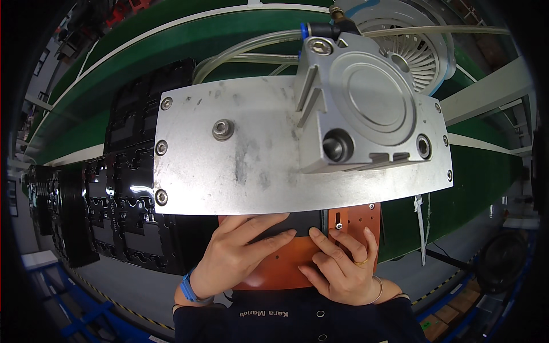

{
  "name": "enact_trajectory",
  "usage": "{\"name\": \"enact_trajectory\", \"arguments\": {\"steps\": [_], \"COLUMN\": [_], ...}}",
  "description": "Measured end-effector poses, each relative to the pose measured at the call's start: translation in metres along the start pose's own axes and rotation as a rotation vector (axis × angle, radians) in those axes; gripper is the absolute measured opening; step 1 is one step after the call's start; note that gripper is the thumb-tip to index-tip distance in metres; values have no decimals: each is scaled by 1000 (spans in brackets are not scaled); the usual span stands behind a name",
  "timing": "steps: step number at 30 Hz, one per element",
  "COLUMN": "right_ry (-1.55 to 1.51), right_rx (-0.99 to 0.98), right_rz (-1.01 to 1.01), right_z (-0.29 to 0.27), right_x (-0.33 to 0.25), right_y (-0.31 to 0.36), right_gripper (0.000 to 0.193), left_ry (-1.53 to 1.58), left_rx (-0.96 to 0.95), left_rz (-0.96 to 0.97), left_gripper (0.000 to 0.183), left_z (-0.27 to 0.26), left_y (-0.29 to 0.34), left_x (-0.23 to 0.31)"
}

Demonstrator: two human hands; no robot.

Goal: Assembling plastic components using a pneumatic press and measuring dimensions with a digital caliper on a factory production line.

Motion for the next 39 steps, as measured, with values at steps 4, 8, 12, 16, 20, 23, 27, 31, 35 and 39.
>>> {"name": "enact_trajectory", "arguments": {"steps": [4,8,12,16,20,23,27,31,35,39], "right_ry": [-8,-13,-12,-11,-10,-13,-21,-18,-33,-55], "right_rx": [0,-1,0,0,8,11,12,16,21,18], "right_rz": [6,6,-3,0,-3,0,1,-3,-3,4], "right_z": [0,0,-1,0,1,0,0,-1,-1,0], "right_x": [0,0,-1,0,0,0,0,-1,0,1], "right_y": [0,0,-1,0,0,0,-1,-1,-1,0], "right_gripper": [25,25,25,25,25,25,25,24,24,23], "left_ry": [19,27,-16,27,32,29,30,44,48,43], "left_rx": [10,-1,5,-14,-6,-6,-7,5,36,22], "left_rz": [-4,-16,-35,-13,1,3,3,9,-15,-21], "left_gripper": [32,32,29,33,33,32,33,33,30,30], "left_z": [0,0,0,0,1,0,0,0,-1,2], "left_y": [0,1,0,0,1,0,0,-2,-4,0], "left_x": [-1,-1,-2,-1,-2,-1,-1,-1,1,1]}}
Point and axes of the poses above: each hand's wrist, its own y-axis away from the middle knuckle, its own z-axis out of the palm, x = y × z, the point moved 8 cm from there along -y, towards the middle knuckle, and after that the axes turned 2 degrees about -x, right-handed, at the moved point
